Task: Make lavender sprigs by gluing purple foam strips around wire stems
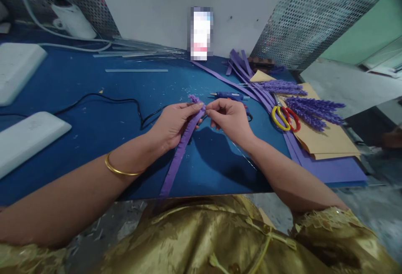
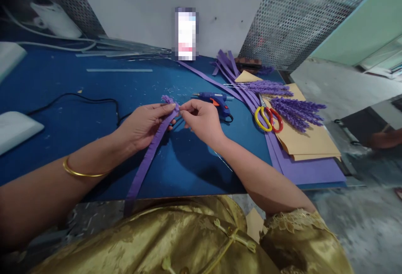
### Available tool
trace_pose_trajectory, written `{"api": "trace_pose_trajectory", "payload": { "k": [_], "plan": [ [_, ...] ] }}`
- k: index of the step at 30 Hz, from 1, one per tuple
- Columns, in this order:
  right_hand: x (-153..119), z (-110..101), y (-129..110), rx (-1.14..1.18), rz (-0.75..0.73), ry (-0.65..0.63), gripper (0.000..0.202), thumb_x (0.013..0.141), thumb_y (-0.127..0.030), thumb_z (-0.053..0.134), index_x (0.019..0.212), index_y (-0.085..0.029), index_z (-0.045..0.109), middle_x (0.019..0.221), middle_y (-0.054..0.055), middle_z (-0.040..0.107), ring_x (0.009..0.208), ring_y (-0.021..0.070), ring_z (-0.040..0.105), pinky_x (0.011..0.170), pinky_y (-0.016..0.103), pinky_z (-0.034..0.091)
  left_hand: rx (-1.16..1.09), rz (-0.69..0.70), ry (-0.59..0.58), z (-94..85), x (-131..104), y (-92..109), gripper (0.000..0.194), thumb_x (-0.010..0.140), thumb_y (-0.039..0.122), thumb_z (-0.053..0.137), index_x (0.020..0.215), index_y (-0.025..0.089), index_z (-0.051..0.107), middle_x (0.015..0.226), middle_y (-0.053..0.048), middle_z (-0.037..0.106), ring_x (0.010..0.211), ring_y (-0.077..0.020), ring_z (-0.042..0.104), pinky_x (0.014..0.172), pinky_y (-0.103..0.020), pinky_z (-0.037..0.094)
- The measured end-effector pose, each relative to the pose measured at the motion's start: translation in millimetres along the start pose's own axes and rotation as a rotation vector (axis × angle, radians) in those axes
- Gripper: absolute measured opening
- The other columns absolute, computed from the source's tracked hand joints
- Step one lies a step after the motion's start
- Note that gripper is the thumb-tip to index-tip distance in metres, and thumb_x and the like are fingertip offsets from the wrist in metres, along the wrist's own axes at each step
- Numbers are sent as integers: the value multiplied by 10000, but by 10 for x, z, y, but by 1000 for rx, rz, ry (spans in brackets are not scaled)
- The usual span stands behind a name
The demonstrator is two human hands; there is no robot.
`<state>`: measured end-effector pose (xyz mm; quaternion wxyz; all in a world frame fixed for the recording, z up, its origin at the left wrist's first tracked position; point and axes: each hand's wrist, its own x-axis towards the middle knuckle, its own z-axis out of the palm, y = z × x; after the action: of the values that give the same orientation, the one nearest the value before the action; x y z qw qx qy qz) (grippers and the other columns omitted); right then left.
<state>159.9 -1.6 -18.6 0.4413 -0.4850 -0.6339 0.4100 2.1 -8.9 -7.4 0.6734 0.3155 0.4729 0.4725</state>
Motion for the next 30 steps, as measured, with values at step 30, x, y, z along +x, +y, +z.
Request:
{"api": "trace_pose_trajectory", "payload": {
  "k": [30],
  "plan": [
    [526, -821, 391, -520, 444, 136, 399, 746, -513, 730, 590, -185, 564, 500, -25, 433, 487, 122, 420, 479, 276, 318, -38, -42, 80, -87, 170, 48, 78, 722, 147, 806, 740, 85, 764, 676, -49, 703, 585, -94, 606, 516, -166, 489]
  ]
}}
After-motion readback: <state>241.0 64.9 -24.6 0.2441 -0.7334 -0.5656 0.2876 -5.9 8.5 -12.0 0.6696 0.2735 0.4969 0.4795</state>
